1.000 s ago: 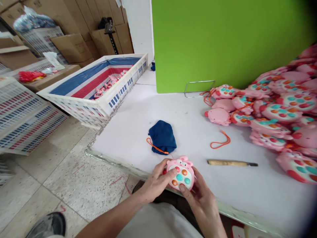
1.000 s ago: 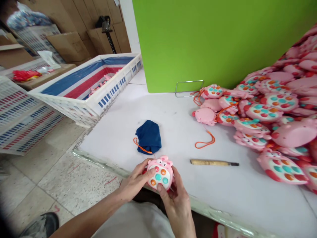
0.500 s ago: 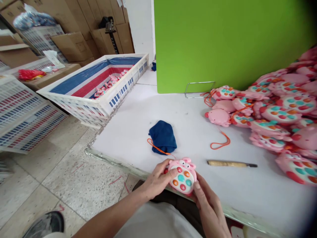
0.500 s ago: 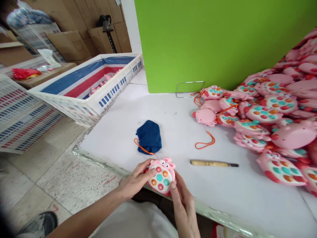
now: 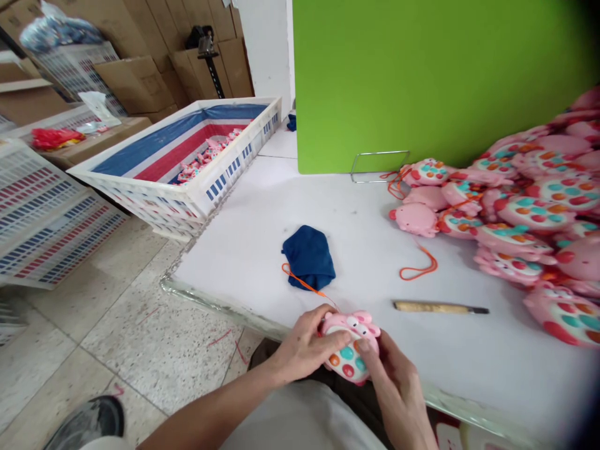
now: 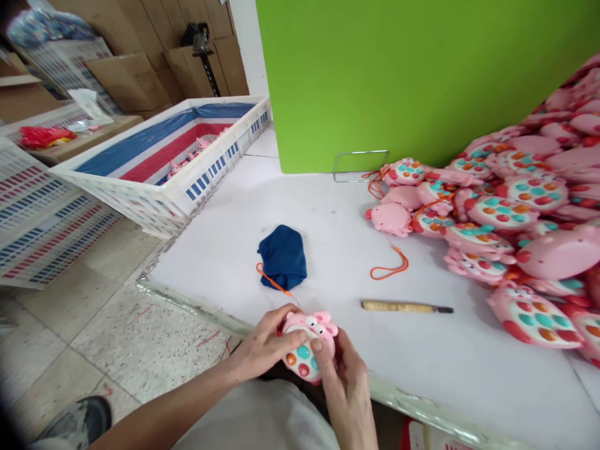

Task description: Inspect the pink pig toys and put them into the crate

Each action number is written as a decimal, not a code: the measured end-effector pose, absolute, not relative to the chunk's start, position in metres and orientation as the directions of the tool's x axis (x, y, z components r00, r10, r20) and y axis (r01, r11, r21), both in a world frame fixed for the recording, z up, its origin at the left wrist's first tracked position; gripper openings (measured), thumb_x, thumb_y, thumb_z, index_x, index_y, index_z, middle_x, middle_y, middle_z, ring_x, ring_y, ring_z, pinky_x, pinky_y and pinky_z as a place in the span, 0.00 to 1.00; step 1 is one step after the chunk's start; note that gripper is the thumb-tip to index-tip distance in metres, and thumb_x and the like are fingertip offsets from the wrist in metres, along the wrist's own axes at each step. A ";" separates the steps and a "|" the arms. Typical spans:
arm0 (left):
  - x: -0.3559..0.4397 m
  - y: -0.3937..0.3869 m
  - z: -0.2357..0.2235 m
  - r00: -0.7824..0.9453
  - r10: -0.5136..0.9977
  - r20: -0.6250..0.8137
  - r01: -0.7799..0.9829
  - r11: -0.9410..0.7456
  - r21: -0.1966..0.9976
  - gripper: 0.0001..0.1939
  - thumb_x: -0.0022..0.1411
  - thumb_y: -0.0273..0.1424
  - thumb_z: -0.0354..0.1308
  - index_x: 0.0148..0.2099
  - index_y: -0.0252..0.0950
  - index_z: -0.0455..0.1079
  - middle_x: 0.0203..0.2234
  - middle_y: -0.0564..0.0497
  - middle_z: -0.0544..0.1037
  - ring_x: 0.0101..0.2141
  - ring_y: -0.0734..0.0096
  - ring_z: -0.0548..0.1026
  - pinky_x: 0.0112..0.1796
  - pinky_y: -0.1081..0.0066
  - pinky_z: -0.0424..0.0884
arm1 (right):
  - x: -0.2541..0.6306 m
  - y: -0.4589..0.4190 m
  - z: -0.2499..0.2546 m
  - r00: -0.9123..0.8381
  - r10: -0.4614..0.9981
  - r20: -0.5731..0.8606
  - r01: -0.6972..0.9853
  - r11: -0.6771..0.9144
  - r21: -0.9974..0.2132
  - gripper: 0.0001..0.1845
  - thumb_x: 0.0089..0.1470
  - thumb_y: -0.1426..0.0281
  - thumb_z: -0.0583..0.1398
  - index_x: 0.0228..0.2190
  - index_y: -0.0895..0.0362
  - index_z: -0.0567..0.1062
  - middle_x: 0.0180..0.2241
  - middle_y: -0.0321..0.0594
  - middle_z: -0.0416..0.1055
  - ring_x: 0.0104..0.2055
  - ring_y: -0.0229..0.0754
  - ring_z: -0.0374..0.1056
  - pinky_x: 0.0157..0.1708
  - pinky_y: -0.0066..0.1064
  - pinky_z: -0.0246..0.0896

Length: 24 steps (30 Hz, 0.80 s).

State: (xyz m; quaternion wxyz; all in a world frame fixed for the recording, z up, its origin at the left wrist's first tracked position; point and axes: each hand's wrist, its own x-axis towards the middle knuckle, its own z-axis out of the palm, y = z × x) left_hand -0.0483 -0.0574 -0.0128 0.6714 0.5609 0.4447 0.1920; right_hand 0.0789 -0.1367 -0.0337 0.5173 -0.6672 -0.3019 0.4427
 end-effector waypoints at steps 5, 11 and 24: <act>-0.050 -0.063 -0.017 0.633 0.659 -0.407 0.160 0.402 0.901 0.22 0.53 0.43 0.59 0.47 0.36 0.63 0.33 0.51 0.72 0.30 0.70 0.71 0.28 0.73 0.68 | 0.086 -0.129 -0.037 0.403 0.874 -0.271 -0.014 -0.290 -0.957 0.19 0.49 0.52 0.59 0.30 0.57 0.72 0.22 0.33 0.68 0.24 0.36 0.60 0.21 0.24 0.57; -0.050 -0.062 -0.017 0.533 0.740 -0.411 0.313 0.279 0.908 0.27 0.40 0.28 0.66 0.44 0.38 0.62 0.30 0.56 0.71 0.29 0.74 0.67 0.28 0.76 0.63 | 0.085 -0.132 -0.041 0.384 0.873 -0.300 -0.071 -0.296 -0.953 0.23 0.49 0.52 0.59 0.37 0.57 0.74 0.31 0.40 0.75 0.32 0.42 0.68 0.29 0.26 0.65; -0.050 -0.068 -0.033 0.405 0.776 -0.484 0.257 0.411 0.875 0.27 0.46 0.52 0.59 0.48 0.47 0.67 0.46 0.54 0.74 0.50 0.55 0.69 0.45 0.65 0.71 | 0.069 -0.134 -0.070 0.517 0.843 -0.151 0.036 -0.197 -0.980 0.27 0.53 0.53 0.56 0.49 0.55 0.70 0.46 0.44 0.73 0.48 0.49 0.67 0.46 0.35 0.64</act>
